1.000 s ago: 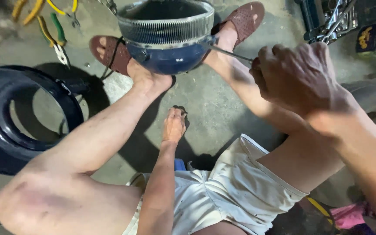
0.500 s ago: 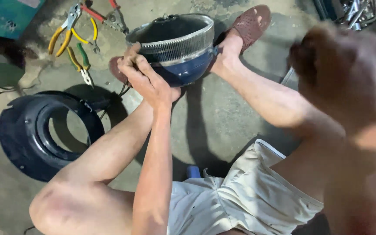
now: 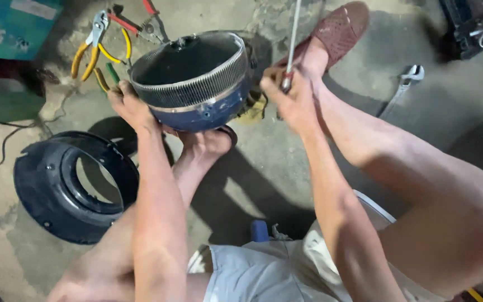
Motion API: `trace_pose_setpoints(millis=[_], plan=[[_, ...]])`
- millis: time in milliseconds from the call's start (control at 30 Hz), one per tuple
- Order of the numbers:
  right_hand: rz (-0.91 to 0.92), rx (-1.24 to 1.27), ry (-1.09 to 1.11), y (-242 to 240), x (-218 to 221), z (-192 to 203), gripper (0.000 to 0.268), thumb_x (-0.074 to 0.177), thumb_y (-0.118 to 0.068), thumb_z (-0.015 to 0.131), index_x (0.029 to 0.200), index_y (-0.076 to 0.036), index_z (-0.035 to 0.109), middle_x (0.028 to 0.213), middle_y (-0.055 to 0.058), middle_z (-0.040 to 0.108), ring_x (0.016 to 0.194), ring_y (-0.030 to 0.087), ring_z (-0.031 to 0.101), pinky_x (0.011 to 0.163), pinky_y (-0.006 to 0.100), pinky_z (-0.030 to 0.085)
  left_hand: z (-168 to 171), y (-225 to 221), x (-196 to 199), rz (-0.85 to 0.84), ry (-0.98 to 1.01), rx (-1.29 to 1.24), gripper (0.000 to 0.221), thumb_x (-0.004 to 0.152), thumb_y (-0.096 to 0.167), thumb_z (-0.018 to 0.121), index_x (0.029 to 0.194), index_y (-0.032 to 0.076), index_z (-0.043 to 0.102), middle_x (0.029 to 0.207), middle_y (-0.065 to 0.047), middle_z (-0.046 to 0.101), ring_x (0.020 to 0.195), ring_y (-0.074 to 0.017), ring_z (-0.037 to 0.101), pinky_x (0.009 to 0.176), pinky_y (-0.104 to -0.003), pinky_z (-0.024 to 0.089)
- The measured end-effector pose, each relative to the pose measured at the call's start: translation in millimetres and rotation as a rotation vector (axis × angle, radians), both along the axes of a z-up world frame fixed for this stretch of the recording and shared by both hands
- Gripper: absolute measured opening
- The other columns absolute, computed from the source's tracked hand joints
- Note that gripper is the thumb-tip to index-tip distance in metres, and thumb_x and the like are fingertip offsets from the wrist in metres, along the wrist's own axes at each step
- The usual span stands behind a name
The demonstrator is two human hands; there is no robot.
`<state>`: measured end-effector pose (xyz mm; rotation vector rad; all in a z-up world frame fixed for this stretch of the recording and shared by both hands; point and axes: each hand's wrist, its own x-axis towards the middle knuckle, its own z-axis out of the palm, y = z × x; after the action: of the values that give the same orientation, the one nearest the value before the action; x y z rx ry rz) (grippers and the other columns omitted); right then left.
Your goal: Disassembling and repairing a motor assembly using a screwdriver while sitting on the floor.
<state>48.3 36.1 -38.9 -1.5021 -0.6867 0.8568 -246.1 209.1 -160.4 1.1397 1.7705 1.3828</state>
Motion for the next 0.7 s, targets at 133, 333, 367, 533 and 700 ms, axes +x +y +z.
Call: trace_pose_setpoints(millis=[133, 333, 367, 533, 700], plan=[[0.016, -0.117, 0.039, -7.8, -37.6, -20.9, 0.045, 0.073, -0.026, 0.099, 0.083, -0.014, 0.058, 0.069, -0.001, 0.060, 0.065, 0.013, 0.059, 0.063, 0.026, 0.049, -16.1, 46.3, -11.7, -0.080, 0.230, -0.017, 0.028, 0.102, 0.041, 0.054, 0.093, 0.016, 0.061, 0.097, -0.013, 0.067, 0.098, -0.0258, 0.066, 0.095, -0.038, 0.048], [-0.079, 0.117, 0.123, -33.6, -99.3, -43.4, 0.027, 0.080, -0.009, 0.088, 0.084, -0.007, 0.062, 0.108, 0.015, 0.077, 0.095, 0.022, 0.077, 0.083, 0.033, 0.061, -49.0, 114.3, -80.8, -0.258, 0.365, -0.046, 0.012, 0.103, 0.023, 0.059, 0.099, 0.012, 0.063, 0.091, -0.010, 0.070, 0.085, -0.0233, 0.070, 0.079, -0.043, 0.055], [-0.060, 0.227, 0.147, -35.3, -112.0, -38.6, 0.028, 0.087, -0.004, 0.082, 0.078, -0.006, 0.055, 0.118, 0.019, 0.075, 0.100, 0.025, 0.077, 0.086, 0.033, 0.061, -50.9, 117.5, -107.0, -0.307, 0.320, -0.094, 0.017, 0.103, 0.026, 0.067, 0.103, 0.010, 0.063, 0.093, -0.014, 0.071, 0.082, -0.0232, 0.069, 0.076, -0.044, 0.057], [0.036, 0.425, 0.069, -18.9, -132.0, -26.4, 0.026, 0.087, -0.003, 0.080, 0.085, -0.006, 0.055, 0.116, 0.018, 0.068, 0.109, 0.034, 0.072, 0.091, 0.041, 0.059, 139.4, 58.2, -33.2, -0.380, 0.291, 0.094, 0.022, 0.103, 0.033, 0.070, 0.099, 0.013, 0.064, 0.089, -0.014, 0.079, 0.078, -0.0186, 0.078, 0.068, -0.030, 0.063], [0.258, 0.236, 0.015, -17.6, -173.9, -16.7, 0.024, 0.082, -0.014, 0.080, 0.087, -0.013, 0.057, 0.077, 0.006, 0.061, 0.075, 0.030, 0.069, 0.073, 0.042, 0.055, 194.7, -33.2, 54.5, -0.635, 0.524, 0.351, 0.042, 0.112, 0.045, 0.036, 0.115, 0.005, 0.049, 0.113, -0.019, 0.055, 0.112, -0.0335, 0.056, 0.105, -0.055, 0.044]])
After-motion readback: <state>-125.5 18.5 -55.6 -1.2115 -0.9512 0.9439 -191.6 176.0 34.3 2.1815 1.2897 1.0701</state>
